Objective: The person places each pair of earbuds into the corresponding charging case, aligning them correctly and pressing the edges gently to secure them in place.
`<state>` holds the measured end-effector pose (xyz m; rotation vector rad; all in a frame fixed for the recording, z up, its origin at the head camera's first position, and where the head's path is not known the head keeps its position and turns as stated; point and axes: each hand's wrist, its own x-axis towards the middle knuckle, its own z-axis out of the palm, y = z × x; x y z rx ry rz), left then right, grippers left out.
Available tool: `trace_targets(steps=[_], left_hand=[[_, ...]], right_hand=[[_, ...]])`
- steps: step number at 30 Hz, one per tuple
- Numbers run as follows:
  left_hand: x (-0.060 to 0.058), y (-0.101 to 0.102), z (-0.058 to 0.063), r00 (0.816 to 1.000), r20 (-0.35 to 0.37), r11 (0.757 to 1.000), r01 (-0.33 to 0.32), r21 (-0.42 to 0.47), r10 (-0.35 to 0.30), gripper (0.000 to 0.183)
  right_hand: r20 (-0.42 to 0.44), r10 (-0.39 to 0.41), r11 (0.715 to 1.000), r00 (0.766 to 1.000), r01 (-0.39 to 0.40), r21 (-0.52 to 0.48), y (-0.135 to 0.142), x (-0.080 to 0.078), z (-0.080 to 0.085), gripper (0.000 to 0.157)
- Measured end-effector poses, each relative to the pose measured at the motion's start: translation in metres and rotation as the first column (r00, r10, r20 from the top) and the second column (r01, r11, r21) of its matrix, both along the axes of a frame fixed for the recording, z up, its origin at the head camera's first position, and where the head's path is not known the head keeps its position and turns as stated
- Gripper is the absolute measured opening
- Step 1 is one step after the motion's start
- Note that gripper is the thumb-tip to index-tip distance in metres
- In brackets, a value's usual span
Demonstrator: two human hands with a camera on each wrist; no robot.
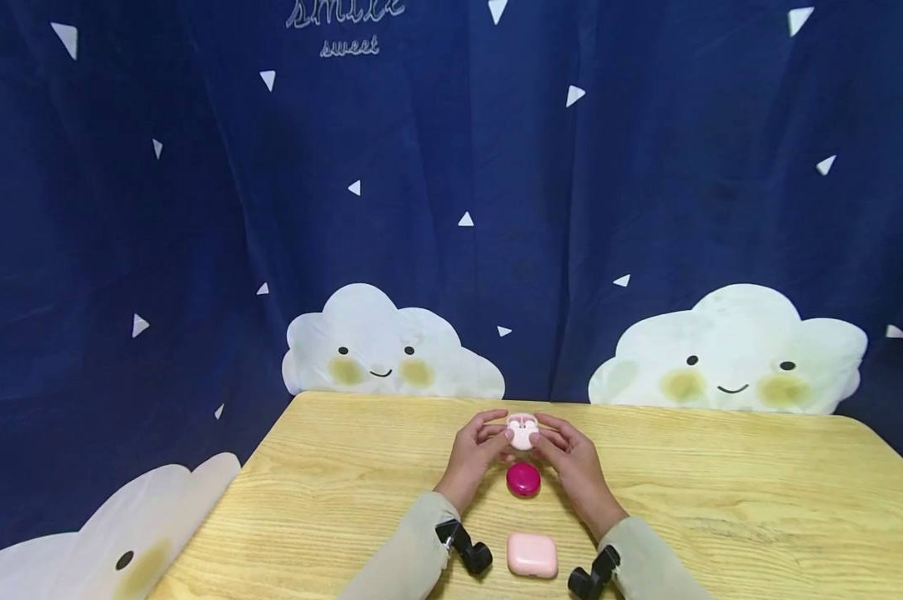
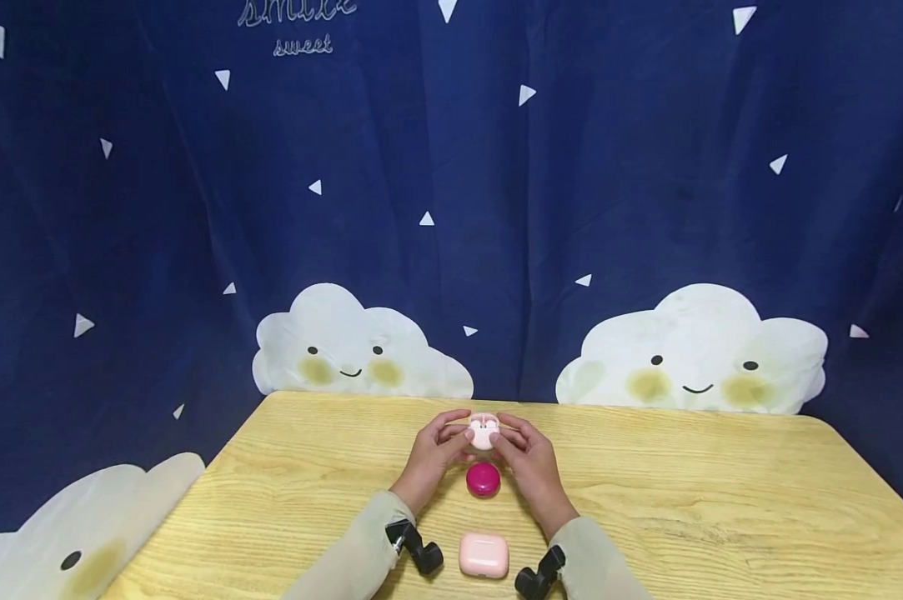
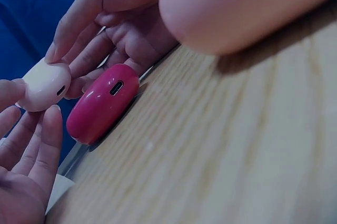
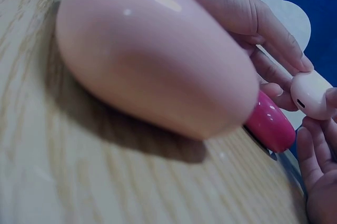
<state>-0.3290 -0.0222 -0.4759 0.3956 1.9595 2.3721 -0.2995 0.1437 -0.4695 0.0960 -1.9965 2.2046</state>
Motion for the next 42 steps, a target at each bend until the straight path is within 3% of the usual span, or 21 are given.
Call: trace_targets(steps=[42], left_hand=[[0.0001,-0.0003,-0.0004,1.000,-0.016,1.000,0.018,0.016,-0.018,0.029]], right_hand=[[-0.015,-0.014,0.997,1.000,0.015,0.070,0.0001,-0.0035,-0.0033,0.036]])
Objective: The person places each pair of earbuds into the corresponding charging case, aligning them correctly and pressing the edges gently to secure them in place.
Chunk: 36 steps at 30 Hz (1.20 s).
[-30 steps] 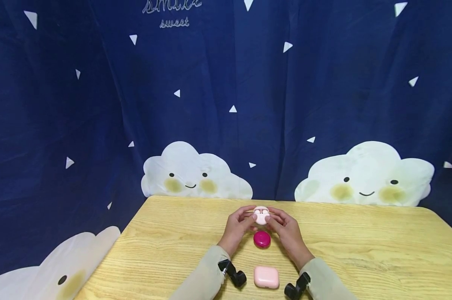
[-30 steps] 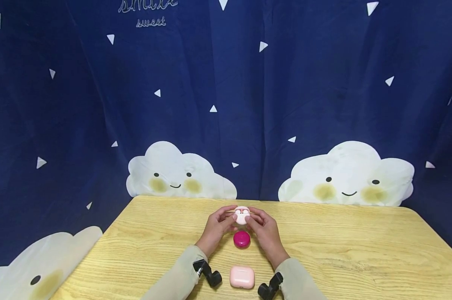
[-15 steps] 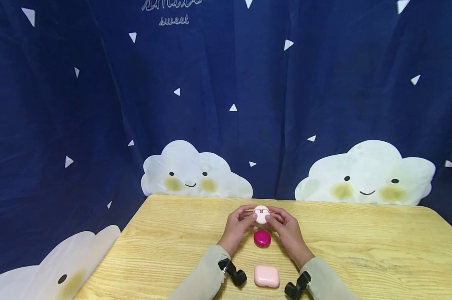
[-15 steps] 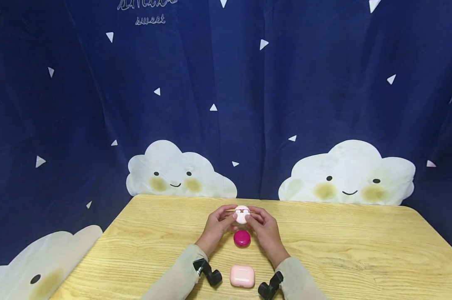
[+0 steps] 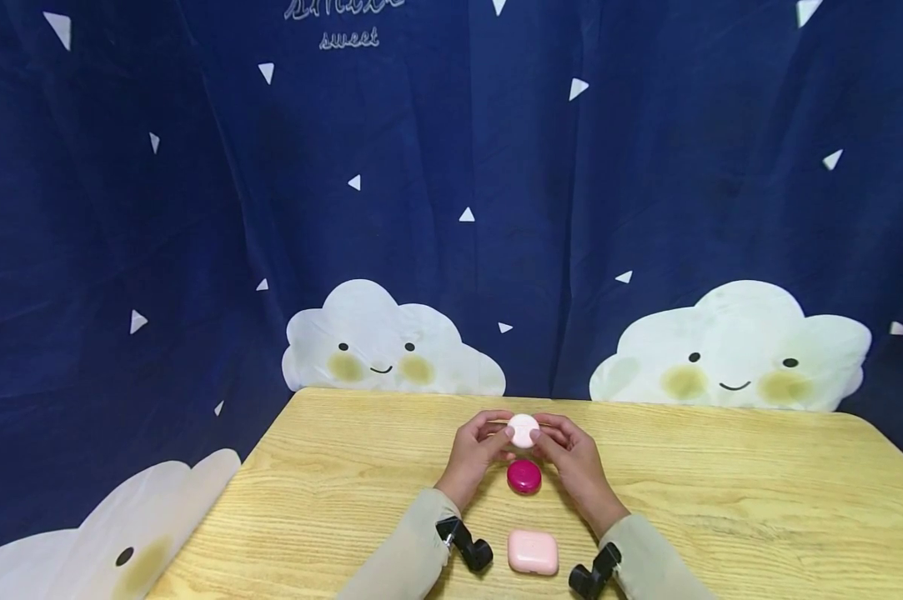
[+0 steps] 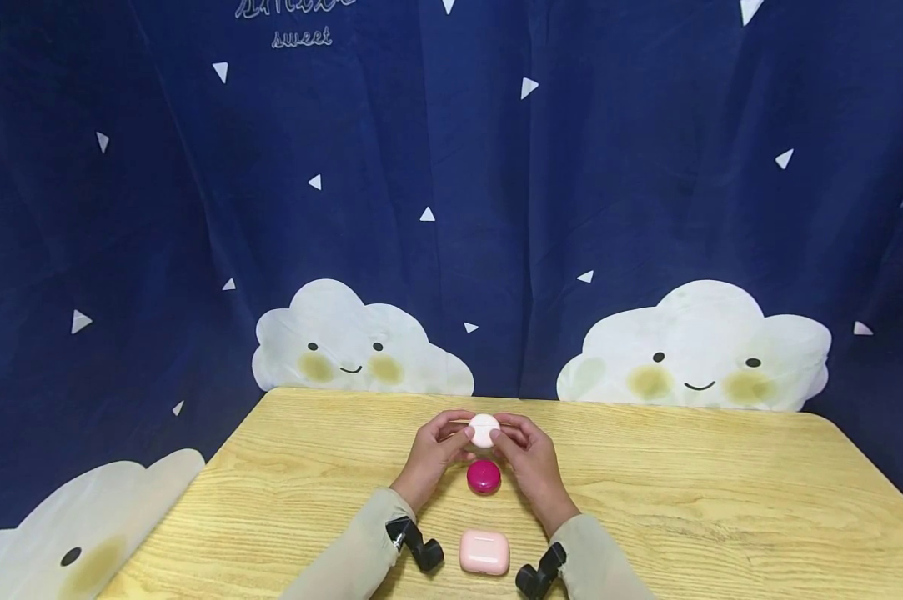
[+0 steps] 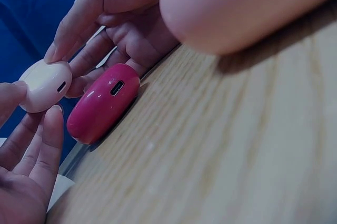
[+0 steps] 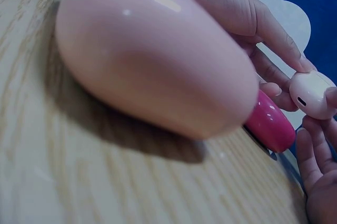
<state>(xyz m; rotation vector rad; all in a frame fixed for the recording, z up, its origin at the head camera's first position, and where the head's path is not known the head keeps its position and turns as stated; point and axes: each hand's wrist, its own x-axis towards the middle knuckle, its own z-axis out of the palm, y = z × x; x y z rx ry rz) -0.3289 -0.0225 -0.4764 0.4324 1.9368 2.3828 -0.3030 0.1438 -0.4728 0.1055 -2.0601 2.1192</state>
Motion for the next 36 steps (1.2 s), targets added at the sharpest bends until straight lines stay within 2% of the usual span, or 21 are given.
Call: trace_targets(steps=[15,22,27,30,32,36], left_hand=[[-0.0005,-0.0004,-0.0014,1.000,0.017,1.000,-0.005,-0.010,0.005,0.028],[0.0007,-0.0011,0.0004,1.000,-0.016,1.000,-0.021,-0.021,0.021,0.029],[-0.0006,-0.0017,-0.0001,0.997,-0.051,0.997,-0.053,-0.054,0.050,0.027],[-0.0013,-0.0019,0.0003,0.994,-0.069,0.991,-0.092,-0.095,0.085,0.027],[0.0040,-0.0025,0.0070,0.990,-0.084,0.986,-0.119,-0.116,0.110,0.027],[0.0036,-0.0036,0.0060,0.978,-0.117,0.970,-0.188,-0.155,0.171,0.022]], right_hand=[[-0.018,0.005,1.000,1.000,-0.005,-0.001,0.0006,0.0013,-0.0016,0.036],[0.001,-0.022,1.000,1.000,0.022,0.003,0.0001,0.0022,-0.0005,0.036],[-0.005,-0.044,0.998,0.999,0.044,0.035,-0.0002,0.0024,-0.0006,0.036],[-0.017,-0.064,0.996,0.998,0.065,0.056,0.0002,0.0018,-0.0015,0.033],[-0.023,-0.075,0.995,0.997,0.076,0.063,0.0008,0.0009,-0.0023,0.031],[-0.021,-0.078,0.993,0.997,0.080,0.086,0.0008,0.0011,-0.0033,0.029]])
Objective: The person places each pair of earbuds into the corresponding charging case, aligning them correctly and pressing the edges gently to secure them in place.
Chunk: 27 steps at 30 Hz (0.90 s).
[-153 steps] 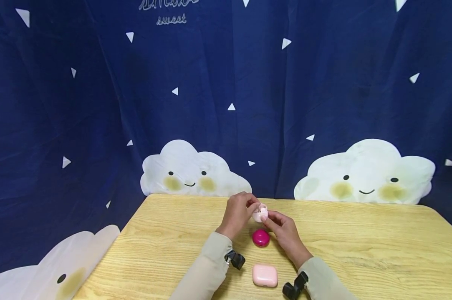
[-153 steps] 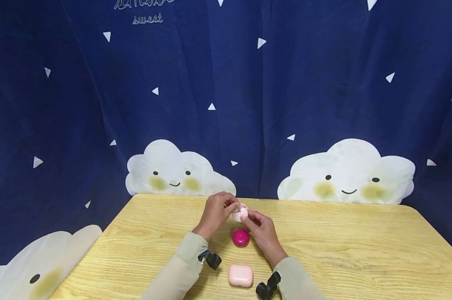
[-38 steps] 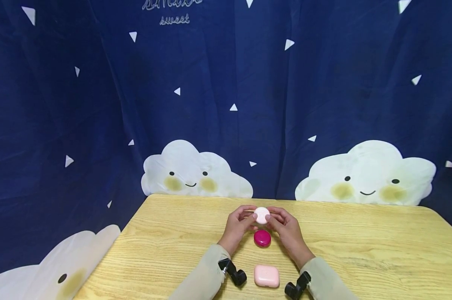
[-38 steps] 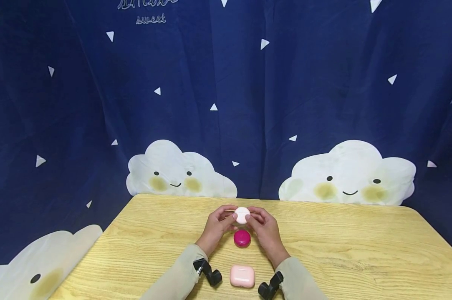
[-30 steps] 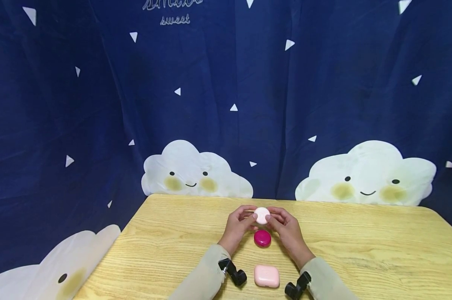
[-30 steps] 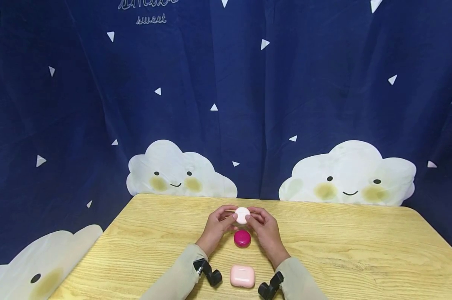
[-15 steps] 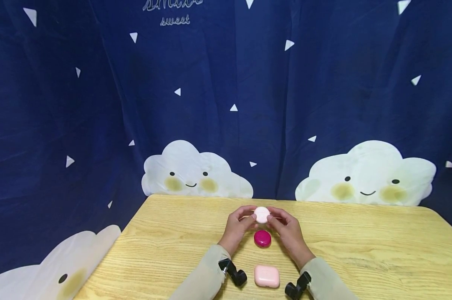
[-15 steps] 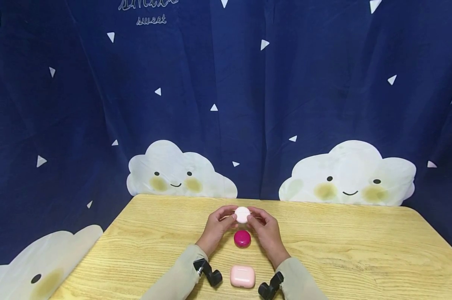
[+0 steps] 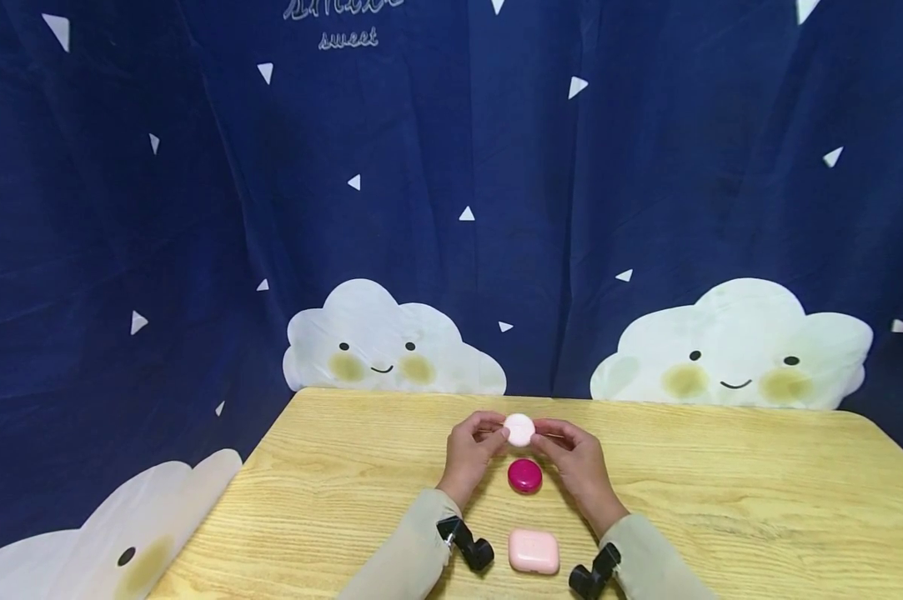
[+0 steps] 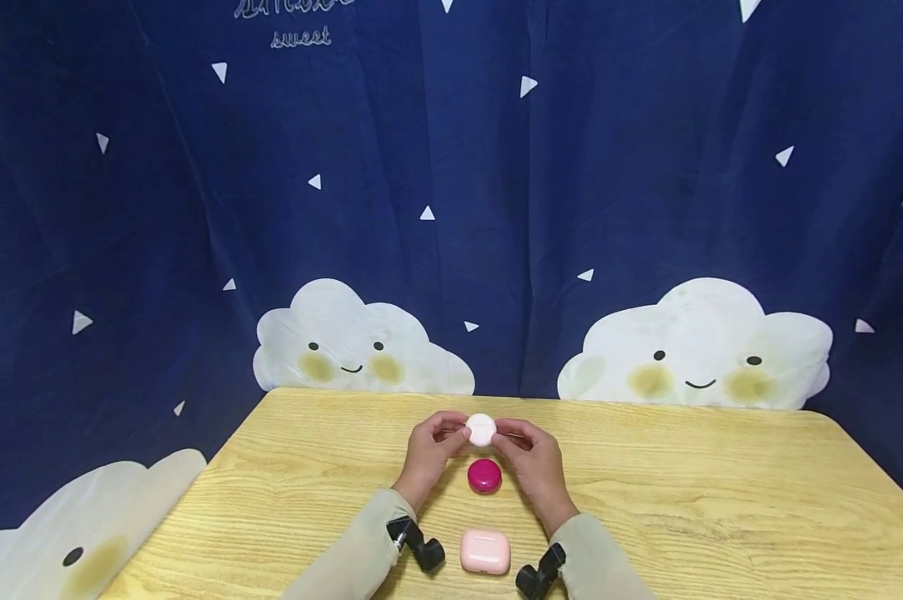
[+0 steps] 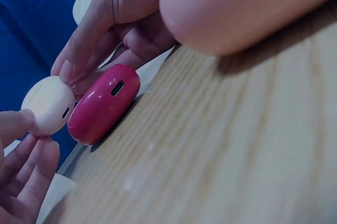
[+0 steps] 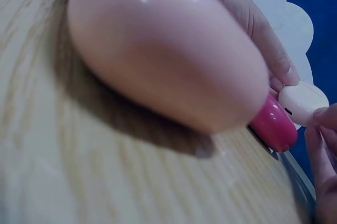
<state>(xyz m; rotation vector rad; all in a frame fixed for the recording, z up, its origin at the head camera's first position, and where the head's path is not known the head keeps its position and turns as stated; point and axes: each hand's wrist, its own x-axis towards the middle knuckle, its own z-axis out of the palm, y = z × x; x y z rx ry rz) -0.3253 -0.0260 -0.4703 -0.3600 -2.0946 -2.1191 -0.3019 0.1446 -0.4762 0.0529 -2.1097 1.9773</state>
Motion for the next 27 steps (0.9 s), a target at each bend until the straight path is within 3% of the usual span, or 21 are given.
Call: trace_targets(steps=[3,7,20,27], left_hand=[[-0.0064,-0.0003,-0.0073,0.997,-0.038,0.995,-0.071,-0.067,0.068,0.019],[-0.0059,-0.0017,-0.0069,0.989,-0.082,0.979,-0.135,-0.151,0.123,0.020],[-0.0044,0.0008,-0.0079,0.998,-0.045,0.990,-0.050,-0.134,0.045,0.024],[-0.0007,0.0019,-0.0047,0.998,-0.038,0.986,-0.051,-0.156,0.045,0.027]], right_hand=[[0.002,0.010,1.000,1.000,-0.010,0.016,-0.0006,0.0005,0.0011,0.029],[0.011,0.018,0.999,1.000,-0.018,0.028,-0.0009,-0.0001,0.0014,0.030],[0.042,0.035,0.999,0.999,-0.035,0.004,-0.0012,0.0018,0.0022,0.037],[0.048,0.008,0.999,0.999,-0.010,0.041,-0.0008,-0.0005,0.0007,0.035]])
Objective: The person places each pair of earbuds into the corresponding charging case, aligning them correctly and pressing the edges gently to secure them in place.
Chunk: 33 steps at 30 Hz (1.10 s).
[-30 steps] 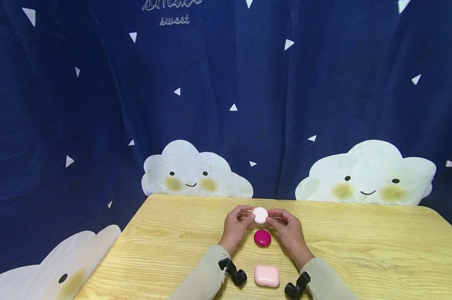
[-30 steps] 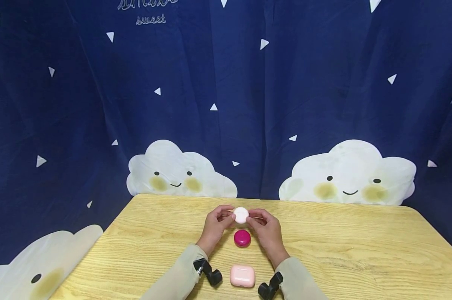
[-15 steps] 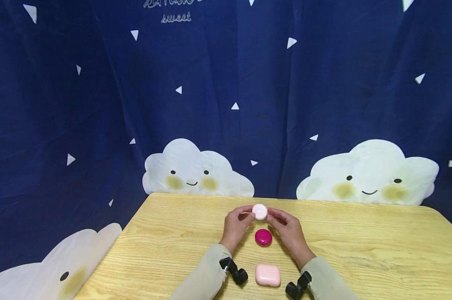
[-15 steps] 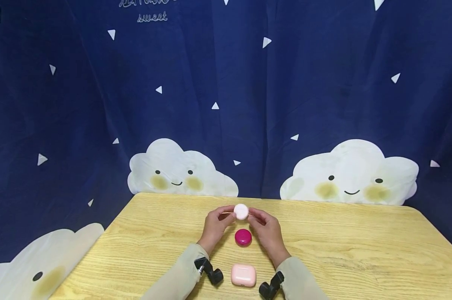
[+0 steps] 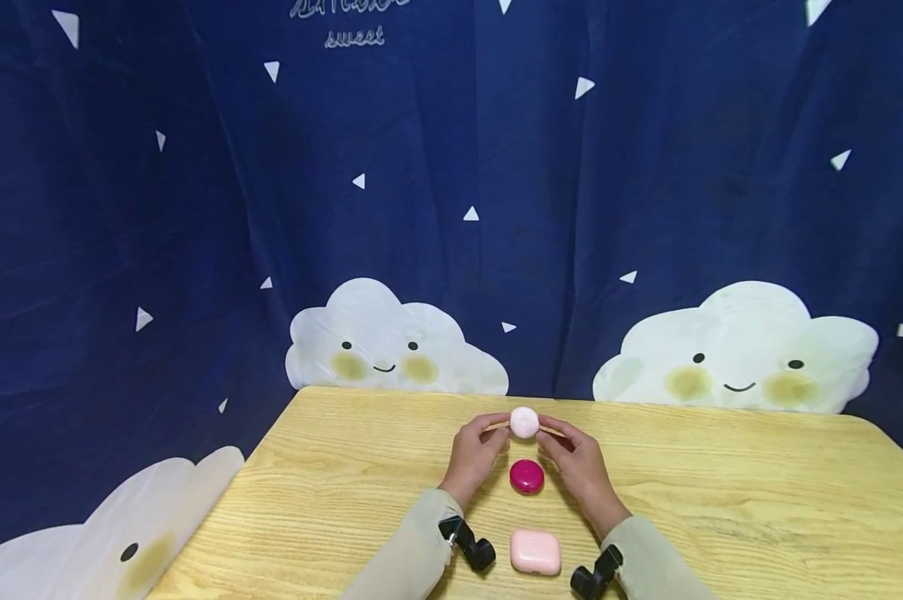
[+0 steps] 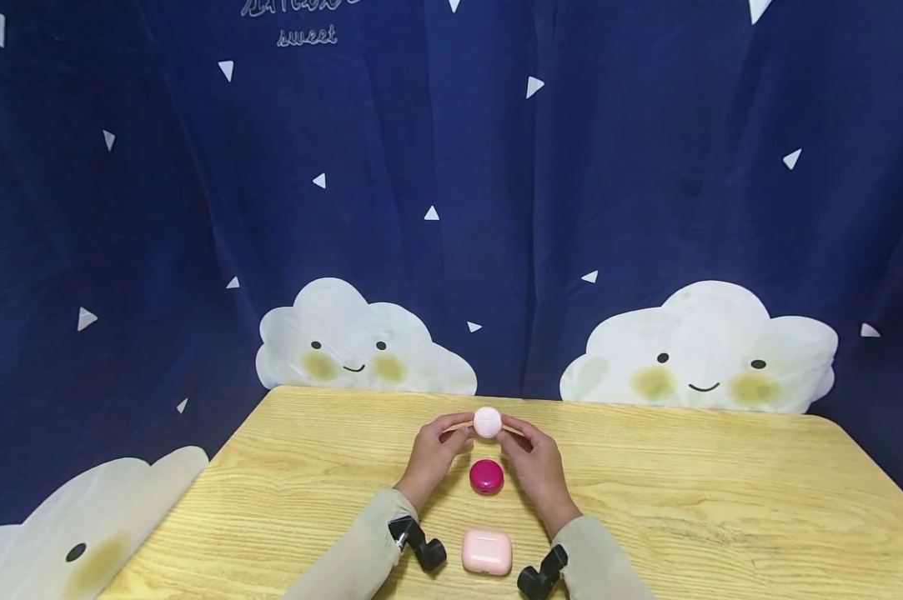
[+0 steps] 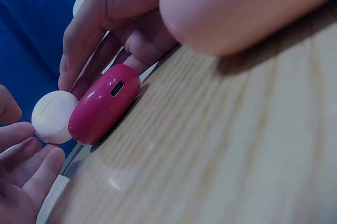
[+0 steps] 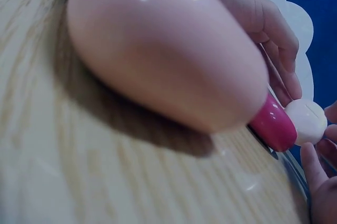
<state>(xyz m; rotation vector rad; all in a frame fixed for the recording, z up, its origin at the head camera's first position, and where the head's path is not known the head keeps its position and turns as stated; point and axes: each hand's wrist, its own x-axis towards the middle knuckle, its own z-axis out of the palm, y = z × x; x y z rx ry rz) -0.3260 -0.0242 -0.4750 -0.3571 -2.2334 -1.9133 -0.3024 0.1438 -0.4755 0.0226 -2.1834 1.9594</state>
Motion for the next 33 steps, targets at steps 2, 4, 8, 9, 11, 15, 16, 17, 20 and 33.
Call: trace_targets(steps=[2,4,8,9,11,15,16,17,20,33], left_hand=[[0.000,0.000,0.000,1.000,-0.003,1.000,0.007,-0.003,-0.007,0.028],[0.001,0.000,0.000,1.000,0.002,1.000,0.014,-0.009,-0.014,0.028],[-0.001,0.000,-0.001,1.000,0.009,0.999,0.027,-0.025,-0.027,0.028],[-0.001,0.000,-0.002,1.000,0.008,0.999,0.029,-0.030,-0.029,0.028],[-0.001,0.000,-0.002,0.999,-0.003,0.999,0.032,-0.039,-0.033,0.028],[0.004,0.001,0.004,0.999,-0.025,0.998,0.042,-0.038,-0.043,0.029],[0.007,0.001,0.008,0.998,-0.029,0.998,0.048,-0.036,-0.049,0.029],[0.010,0.000,0.012,0.998,-0.030,0.998,0.052,-0.033,-0.053,0.029],[0.017,0.000,0.022,0.997,-0.033,0.998,0.065,-0.019,-0.066,0.029],[-0.002,-0.001,-0.002,1.000,-0.015,0.996,0.012,-0.089,-0.013,0.028]], right_hand=[[0.000,0.001,1.000,1.000,-0.001,0.003,0.000,-0.001,-0.001,0.034],[-0.001,0.001,1.000,1.000,-0.001,0.006,0.000,-0.001,-0.001,0.034],[-0.003,-0.004,1.000,1.000,0.004,0.012,0.000,-0.002,-0.001,0.034],[-0.004,-0.006,1.000,1.000,0.006,0.011,0.000,-0.002,-0.001,0.034],[-0.013,-0.008,1.000,1.000,0.008,0.008,0.000,-0.002,-0.001,0.034],[-0.029,-0.007,1.000,1.000,0.007,0.006,-0.001,-0.002,-0.001,0.033],[-0.030,-0.005,1.000,1.000,0.006,0.008,-0.001,-0.002,-0.001,0.033],[-0.027,-0.006,1.000,1.000,0.007,0.011,-0.001,-0.002,-0.001,0.033],[-0.022,-0.004,1.000,1.000,0.005,0.024,0.000,-0.002,-0.001,0.032],[-0.012,-0.022,0.994,1.000,0.023,0.106,0.000,-0.001,-0.001,0.031]])
